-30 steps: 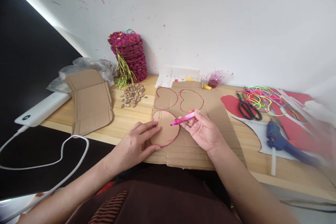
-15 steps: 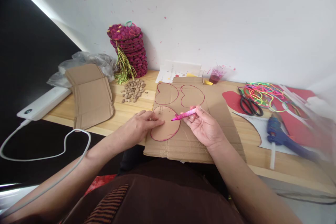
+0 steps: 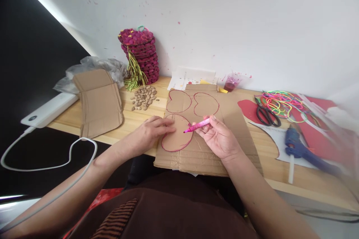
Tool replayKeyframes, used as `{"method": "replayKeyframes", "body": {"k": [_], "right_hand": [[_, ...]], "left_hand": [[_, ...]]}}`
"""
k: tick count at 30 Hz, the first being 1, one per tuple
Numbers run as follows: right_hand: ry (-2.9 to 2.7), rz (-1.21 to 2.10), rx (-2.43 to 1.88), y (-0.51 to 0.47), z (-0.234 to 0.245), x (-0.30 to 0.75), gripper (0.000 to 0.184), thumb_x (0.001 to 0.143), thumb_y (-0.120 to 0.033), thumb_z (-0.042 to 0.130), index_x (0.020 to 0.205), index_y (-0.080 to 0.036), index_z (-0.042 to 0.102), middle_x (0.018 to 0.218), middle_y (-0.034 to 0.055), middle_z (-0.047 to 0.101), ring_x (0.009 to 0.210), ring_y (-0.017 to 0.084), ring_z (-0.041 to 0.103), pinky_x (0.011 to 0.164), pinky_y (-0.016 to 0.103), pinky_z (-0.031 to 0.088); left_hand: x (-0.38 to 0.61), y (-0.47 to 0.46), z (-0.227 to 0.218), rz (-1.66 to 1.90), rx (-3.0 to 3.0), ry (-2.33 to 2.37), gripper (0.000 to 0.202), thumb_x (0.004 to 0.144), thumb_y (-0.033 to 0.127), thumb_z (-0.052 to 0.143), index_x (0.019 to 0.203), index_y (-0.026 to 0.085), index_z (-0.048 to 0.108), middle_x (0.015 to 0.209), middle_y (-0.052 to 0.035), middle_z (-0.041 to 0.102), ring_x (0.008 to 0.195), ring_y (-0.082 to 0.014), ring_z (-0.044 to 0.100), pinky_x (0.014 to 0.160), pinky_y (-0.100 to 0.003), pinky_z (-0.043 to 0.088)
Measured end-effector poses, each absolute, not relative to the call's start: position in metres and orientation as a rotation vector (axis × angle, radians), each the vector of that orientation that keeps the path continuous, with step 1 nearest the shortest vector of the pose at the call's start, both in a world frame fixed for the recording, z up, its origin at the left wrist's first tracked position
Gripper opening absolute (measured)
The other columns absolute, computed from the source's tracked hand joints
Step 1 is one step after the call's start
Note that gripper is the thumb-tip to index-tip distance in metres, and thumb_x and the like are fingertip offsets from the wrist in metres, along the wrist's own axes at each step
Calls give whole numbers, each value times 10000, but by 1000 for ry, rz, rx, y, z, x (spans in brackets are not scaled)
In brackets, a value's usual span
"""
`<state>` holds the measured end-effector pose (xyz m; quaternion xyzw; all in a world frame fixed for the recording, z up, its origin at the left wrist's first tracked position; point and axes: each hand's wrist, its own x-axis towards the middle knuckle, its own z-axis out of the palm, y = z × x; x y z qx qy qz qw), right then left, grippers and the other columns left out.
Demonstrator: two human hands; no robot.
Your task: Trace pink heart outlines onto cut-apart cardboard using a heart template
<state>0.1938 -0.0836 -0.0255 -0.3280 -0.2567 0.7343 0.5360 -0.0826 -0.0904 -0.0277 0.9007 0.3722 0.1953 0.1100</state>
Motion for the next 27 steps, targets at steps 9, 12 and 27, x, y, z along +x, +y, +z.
{"method": "replayKeyframes", "body": {"k": [9, 12, 27], "right_hand": [[-688, 1763, -781, -83, -27, 196, 117, 774, -348, 812, 804, -250, 756, 684, -26, 737, 940, 238, 749, 1102, 481, 475], [-665, 1734, -750, -82, -31, 197, 73, 812, -334, 781, 819, -268, 751, 733, -48, 753, 910, 205, 752, 1118, 472, 466], [-798, 1873, -733, -85, -32, 201, 127, 861, -404, 726, 873, -278, 735, 820, -16, 780, 1019, 246, 734, 1113, 542, 444]], "left_hand": [[-77, -98, -30, 538, 2657, 1204, 374, 957, 97, 490, 1258, 258, 642, 1364, -34, 626, 1118, -236, 529, 1024, -443, 463], [-74, -101, -25, 582, 2588, 1203, 335, 970, 130, 477, 1233, 231, 658, 1376, -75, 606, 1149, -242, 549, 1040, -459, 465], [-60, -130, -8, 1035, 597, 902, 523, 945, 306, 595, 1410, 125, 439, 1286, -209, 617, 1021, -228, 678, 860, -376, 567]]}}
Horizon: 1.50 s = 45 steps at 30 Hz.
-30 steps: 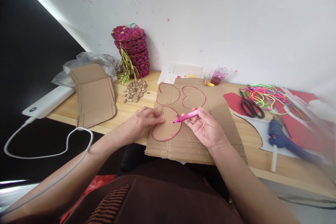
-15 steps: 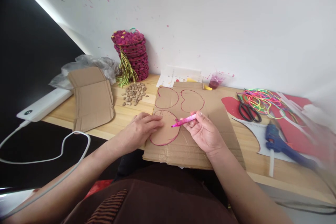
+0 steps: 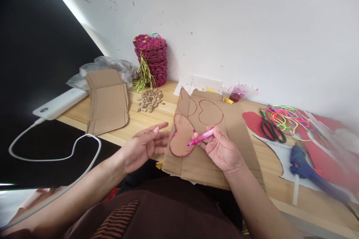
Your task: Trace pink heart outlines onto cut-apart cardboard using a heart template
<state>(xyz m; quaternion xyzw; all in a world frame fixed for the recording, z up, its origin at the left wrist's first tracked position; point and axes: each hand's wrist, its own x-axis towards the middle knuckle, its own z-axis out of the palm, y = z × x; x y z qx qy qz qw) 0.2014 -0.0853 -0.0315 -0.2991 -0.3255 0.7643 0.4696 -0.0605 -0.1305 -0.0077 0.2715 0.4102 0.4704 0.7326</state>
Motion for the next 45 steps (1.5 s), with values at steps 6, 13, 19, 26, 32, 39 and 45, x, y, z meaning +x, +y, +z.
{"method": "replayKeyframes", "body": {"k": [6, 13, 19, 26, 32, 39, 45], "right_hand": [[-627, 1872, -776, -82, -27, 205, 155, 805, -375, 788, 872, -268, 697, 631, -57, 688, 937, 197, 750, 918, 383, 601], [-572, 1837, -818, -81, -22, 203, 211, 726, -326, 848, 829, -243, 684, 618, -39, 664, 855, 173, 761, 593, 201, 598], [-612, 1849, -805, -84, -20, 200, 213, 744, -365, 830, 839, -252, 677, 608, -45, 653, 1012, 238, 744, 777, 309, 640], [-796, 1961, -739, -89, -22, 199, 182, 844, -471, 718, 851, -293, 678, 753, -36, 720, 1204, 350, 650, 1075, 580, 464], [-817, 1967, -712, -90, -21, 196, 207, 854, -507, 709, 862, -302, 685, 727, -42, 695, 1202, 345, 650, 1082, 608, 430], [-758, 1927, -706, -88, -27, 200, 217, 829, -522, 737, 865, -308, 716, 787, -41, 731, 1196, 316, 658, 1108, 597, 412], [-693, 1887, -682, -86, -32, 201, 194, 870, -480, 707, 893, -290, 740, 935, -27, 767, 1247, 280, 627, 1190, 499, 341]], "left_hand": [[-36, -152, -22, 984, 1195, 809, 364, 986, 225, 454, 1295, 143, 628, 1361, -163, 554, 1124, -214, 629, 969, -393, 565], [-35, -163, -16, 890, 1824, 880, 564, 941, 101, 418, 1504, 141, 411, 1545, -161, 402, 1465, -222, 365, 1239, -416, 325], [-42, -161, -20, 929, 1792, 853, 590, 923, 69, 446, 1499, 178, 378, 1493, -148, 447, 1411, -205, 436, 1204, -405, 382], [-78, -144, -6, 1553, 1771, 1148, 368, 997, 143, 446, 1351, 228, 499, 1272, -98, 610, 1132, -179, 615, 992, -366, 528], [-68, -146, 20, 816, 2547, 955, 327, 969, 121, 475, 1254, 219, 602, 1219, -82, 655, 1204, -228, 561, 1078, -396, 446], [-62, -139, 1, 381, 2524, 1146, 145, 950, 258, 588, 1051, 193, 669, 1073, -82, 641, 1102, -244, 568, 996, -409, 495], [-65, -122, -16, 537, 2471, 1107, 355, 803, 447, 763, 1003, 185, 632, 1331, -127, 543, 1356, -341, 435, 1139, -520, 416]]}}
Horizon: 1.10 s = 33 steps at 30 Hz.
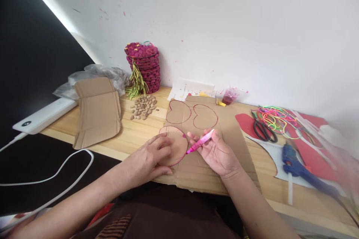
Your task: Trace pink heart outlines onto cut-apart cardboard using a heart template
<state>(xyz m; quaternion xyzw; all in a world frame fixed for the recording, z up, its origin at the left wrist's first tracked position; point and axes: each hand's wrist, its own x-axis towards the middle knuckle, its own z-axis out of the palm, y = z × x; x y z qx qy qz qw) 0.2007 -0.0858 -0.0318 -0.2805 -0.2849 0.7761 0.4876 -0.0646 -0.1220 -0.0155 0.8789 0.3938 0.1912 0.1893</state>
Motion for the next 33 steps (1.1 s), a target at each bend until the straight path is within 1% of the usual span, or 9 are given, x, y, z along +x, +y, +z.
{"method": "replayKeyframes", "body": {"k": [2, 6, 13, 18, 21, 24, 29, 31, 33], "right_hand": [[-699, 1908, -666, -86, -32, 200, 214, 878, -491, 696, 909, -284, 741, 940, -9, 768, 1265, 277, 613, 1205, 496, 315], [-722, 1925, -643, -85, -32, 199, 232, 885, -516, 680, 917, -291, 732, 944, 1, 754, 1291, 274, 593, 1221, 508, 280], [-780, 1887, -650, -84, -34, 201, 248, 905, -529, 645, 963, -303, 727, 1187, 12, 708, 1330, 301, 555, 1211, 525, 296], [-787, 1890, -659, -84, -33, 200, 258, 902, -546, 638, 961, -307, 717, 1247, 14, 688, 1338, 307, 545, 1202, 535, 306], [-786, 1896, -659, -84, -33, 199, 266, 902, -552, 636, 953, -304, 719, 1266, 12, 682, 1355, 303, 528, 1206, 524, 304], [-786, 1896, -647, -84, -32, 199, 269, 910, -548, 626, 947, -300, 726, 1259, 11, 688, 1356, 291, 527, 1207, 508, 308], [-767, 1900, -654, -85, -30, 198, 266, 903, -544, 643, 948, -298, 734, 1231, 13, 701, 1331, 271, 551, 1201, 497, 317], [-738, 1891, -663, -85, -31, 198, 249, 882, -536, 675, 939, -300, 730, 1144, 4, 722, 1291, 269, 585, 1184, 492, 343], [-699, 1876, -682, -85, -32, 199, 238, 846, -530, 720, 911, -301, 726, 998, -12, 737, 1193, 260, 648, 1126, 476, 415]], "left_hand": [[-65, -118, -18, 548, 2476, 1057, 365, 813, 449, 754, 1025, 184, 620, 1375, -136, 527, 1389, -346, 413, 1171, -541, 381], [-66, -113, -16, 552, 2528, 955, 307, 877, 436, 688, 1034, 186, 605, 1358, -125, 560, 1384, -298, 436, 1206, -516, 344], [-70, -110, -15, 508, 2522, 948, 466, 905, 421, 650, 1314, 213, 567, 1389, -123, 542, 1441, -310, 364, 1192, -507, 358], [-71, -105, -15, 521, 2475, 916, 478, 891, 403, 667, 1330, 231, 586, 1399, -135, 532, 1398, -319, 423, 1170, -526, 376], [-71, -104, -14, 506, 2449, 909, 478, 891, 402, 669, 1331, 233, 590, 1421, -137, 513, 1383, -307, 442, 1153, -494, 402], [-70, -102, -14, 490, 2429, 907, 466, 895, 413, 664, 1326, 248, 597, 1445, -124, 494, 1382, -295, 451, 1158, -457, 397], [-68, -101, -16, 522, 2409, 941, 456, 875, 367, 694, 1314, 273, 616, 1470, -115, 477, 1352, -297, 488, 1148, -458, 411], [-68, -102, -17, 526, 2412, 953, 458, 873, 371, 693, 1315, 277, 619, 1479, -115, 473, 1348, -302, 493, 1147, -468, 416], [-69, -104, -19, 511, 2432, 967, 452, 884, 380, 675, 1321, 278, 617, 1504, -120, 452, 1358, -310, 485, 1147, -484, 414]]}}
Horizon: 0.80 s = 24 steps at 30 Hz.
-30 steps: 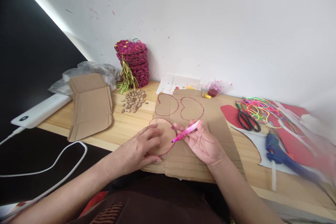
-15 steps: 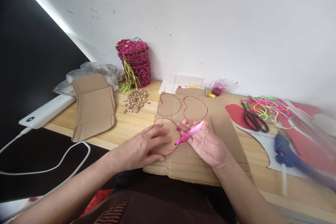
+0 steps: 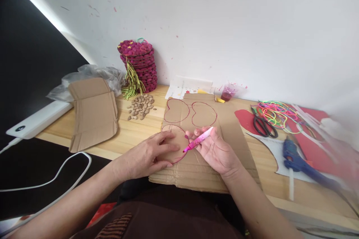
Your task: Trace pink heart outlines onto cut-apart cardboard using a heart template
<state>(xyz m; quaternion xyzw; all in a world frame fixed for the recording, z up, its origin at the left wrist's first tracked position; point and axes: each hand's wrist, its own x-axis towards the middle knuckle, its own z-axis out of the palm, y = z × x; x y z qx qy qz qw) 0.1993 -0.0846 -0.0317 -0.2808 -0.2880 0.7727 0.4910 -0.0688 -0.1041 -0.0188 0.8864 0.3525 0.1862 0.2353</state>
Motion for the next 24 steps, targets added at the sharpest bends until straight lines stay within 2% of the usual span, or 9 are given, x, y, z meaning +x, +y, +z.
{"method": "replayKeyframes", "body": {"k": [3, 5, 6, 9, 12, 14, 19, 21, 24], "right_hand": [[-634, 1847, -727, -84, -34, 201, 231, 818, -521, 755, 902, -308, 725, 848, -28, 737, 959, 207, 714, 909, 388, 553], [-598, 1840, -740, -83, -34, 202, 209, 824, -489, 762, 921, -306, 729, 792, -34, 733, 836, 165, 710, 773, 315, 571], [-585, 1847, -739, -83, -34, 202, 193, 832, -465, 762, 928, -301, 730, 774, -37, 730, 808, 151, 706, 754, 298, 571], [-589, 1896, -701, -84, -31, 200, 155, 857, -429, 742, 947, -303, 727, 829, -34, 742, 892, 160, 717, 888, 349, 568], [-647, 1957, -648, -84, -28, 197, 187, 885, -515, 680, 968, -353, 722, 959, -19, 753, 1113, 225, 688, 1064, 469, 473], [-688, 1994, -624, -84, -26, 196, 216, 899, -556, 640, 969, -368, 720, 1061, -4, 745, 1212, 252, 644, 1126, 503, 400], [-680, 2074, -594, -82, -28, 196, 254, 935, -537, 596, 968, -314, 714, 1368, 73, 637, 1322, 277, 565, 1176, 535, 308], [-651, 2085, -600, -81, -29, 197, 257, 942, -523, 592, 961, -295, 709, 1373, 90, 634, 1334, 279, 555, 1188, 551, 276], [-637, 2100, -607, -81, -28, 198, 269, 934, -525, 604, 957, -277, 707, 1339, 112, 657, 1338, 290, 551, 1203, 571, 232]], "left_hand": [[-70, -105, -19, 492, 2465, 979, 435, 910, 406, 636, 1324, 275, 618, 1517, -125, 449, 1364, -316, 482, 1143, -497, 413], [-70, -102, -18, 499, 2479, 980, 400, 942, 418, 586, 1307, 263, 634, 1479, -122, 502, 1331, -302, 517, 1127, -485, 429], [-70, -100, -17, 501, 2485, 972, 377, 960, 402, 557, 1295, 252, 642, 1446, -119, 539, 1307, -288, 540, 1116, -471, 440], [-71, -93, -15, 508, 2504, 952, 344, 974, 307, 530, 1286, 221, 644, 1365, -112, 619, 1247, -257, 589, 1090, -437, 461], [-73, -90, -18, 537, 2510, 956, 377, 945, 288, 579, 1313, 219, 627, 1379, -115, 615, 1255, -264, 587, 1085, -442, 464], [-75, -90, -22, 568, 2492, 956, 394, 936, 300, 597, 1322, 224, 623, 1402, -119, 599, 1270, -265, 581, 1089, -439, 463], [-79, -89, -26, 618, 2407, 956, 426, 919, 375, 639, 1301, 188, 645, 1417, -150, 591, 1303, -271, 567, 1114, -440, 442], [-82, -87, -24, 658, 2355, 910, 394, 928, 378, 631, 1265, 177, 668, 1373, -145, 630, 1268, -248, 599, 1096, -403, 459], [-89, -84, -16, 805, 2206, 906, 281, 957, 344, 592, 1135, 172, 725, 1194, -108, 734, 1153, -209, 668, 1038, -352, 499]]}}
